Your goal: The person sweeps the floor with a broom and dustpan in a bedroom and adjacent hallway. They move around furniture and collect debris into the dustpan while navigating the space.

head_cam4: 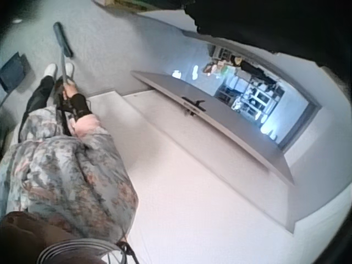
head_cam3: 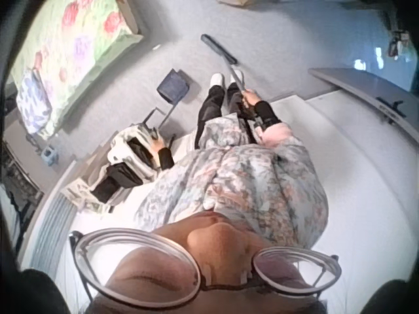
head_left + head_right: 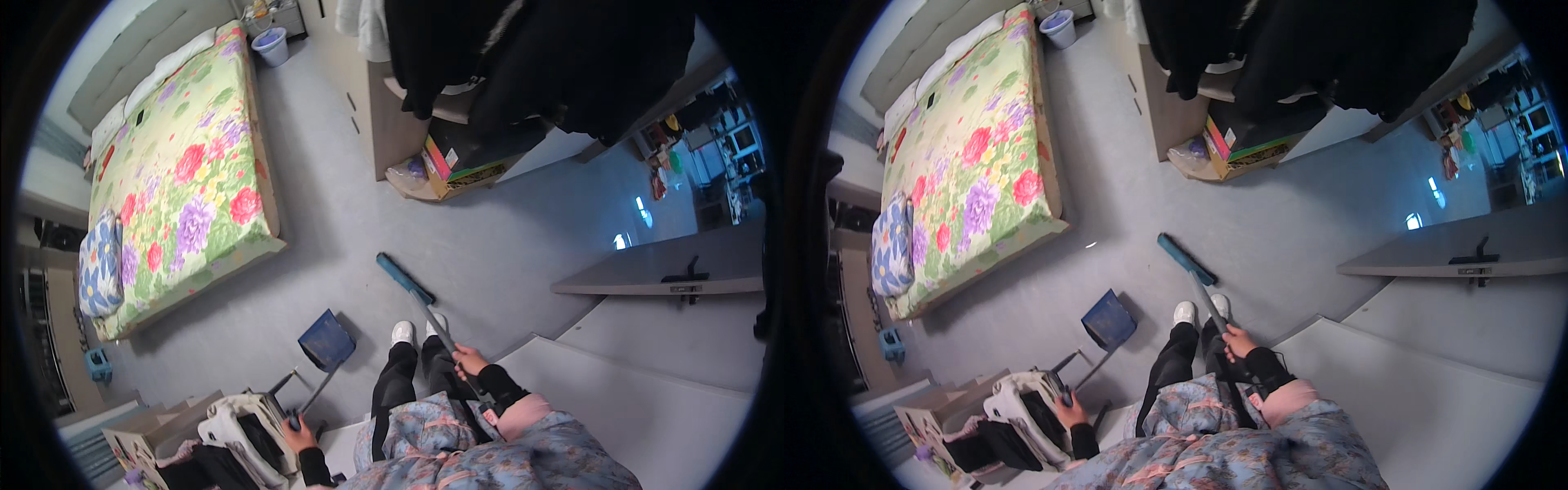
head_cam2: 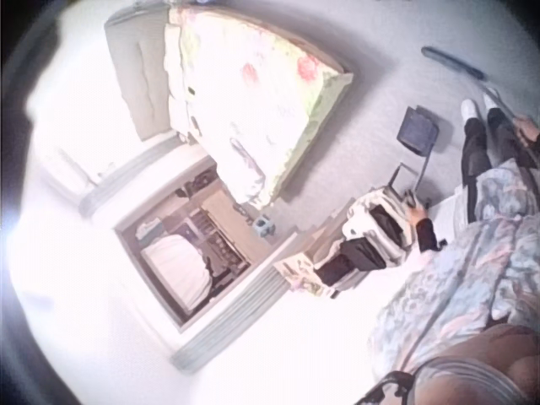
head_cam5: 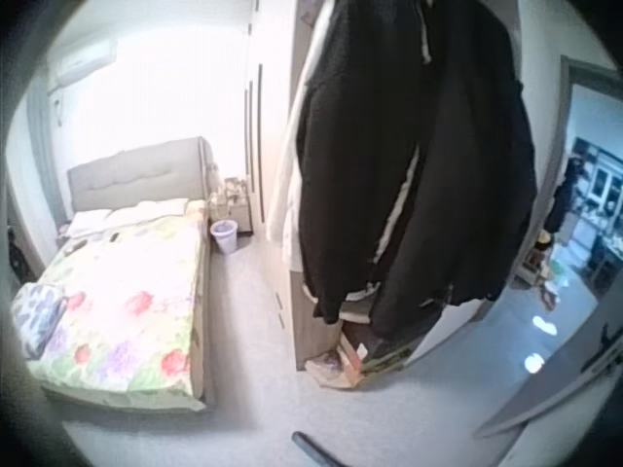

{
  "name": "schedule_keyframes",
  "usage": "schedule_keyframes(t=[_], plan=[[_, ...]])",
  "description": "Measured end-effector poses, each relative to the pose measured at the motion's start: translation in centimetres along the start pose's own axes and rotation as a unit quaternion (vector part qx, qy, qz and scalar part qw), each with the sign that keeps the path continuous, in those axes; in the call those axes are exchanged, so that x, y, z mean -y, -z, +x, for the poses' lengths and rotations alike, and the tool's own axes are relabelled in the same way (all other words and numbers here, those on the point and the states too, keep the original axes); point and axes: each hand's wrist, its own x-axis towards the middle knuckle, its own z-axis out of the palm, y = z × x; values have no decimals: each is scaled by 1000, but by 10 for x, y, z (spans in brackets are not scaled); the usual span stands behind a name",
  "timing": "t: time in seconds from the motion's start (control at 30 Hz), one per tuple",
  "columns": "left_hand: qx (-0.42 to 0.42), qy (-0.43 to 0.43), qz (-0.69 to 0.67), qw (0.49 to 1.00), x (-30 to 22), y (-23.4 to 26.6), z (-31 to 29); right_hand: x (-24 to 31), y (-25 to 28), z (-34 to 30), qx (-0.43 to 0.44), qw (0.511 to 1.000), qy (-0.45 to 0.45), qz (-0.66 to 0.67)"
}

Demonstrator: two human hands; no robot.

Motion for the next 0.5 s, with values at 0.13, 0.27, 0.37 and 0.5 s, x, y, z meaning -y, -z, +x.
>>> schedule_keyframes(t=[0.13, 0.27, 0.37, 0.5], plan=[[-13, -14, 26, 999, 12, -13, 15, 12, 24, -37, 2, 999, -2, 39], [15, 32, 37, 999, 33, -25, 22, 16, 27, -33, -58, 997, 38, -26], [6, 44, 10, 999, 56, -42, 27, 15, 16, 3, -86, 993, 38, -72], [-15, 72, 2, 997, 83, -61, 33, 7, -22, 52, -157, 987, 26, -32]])
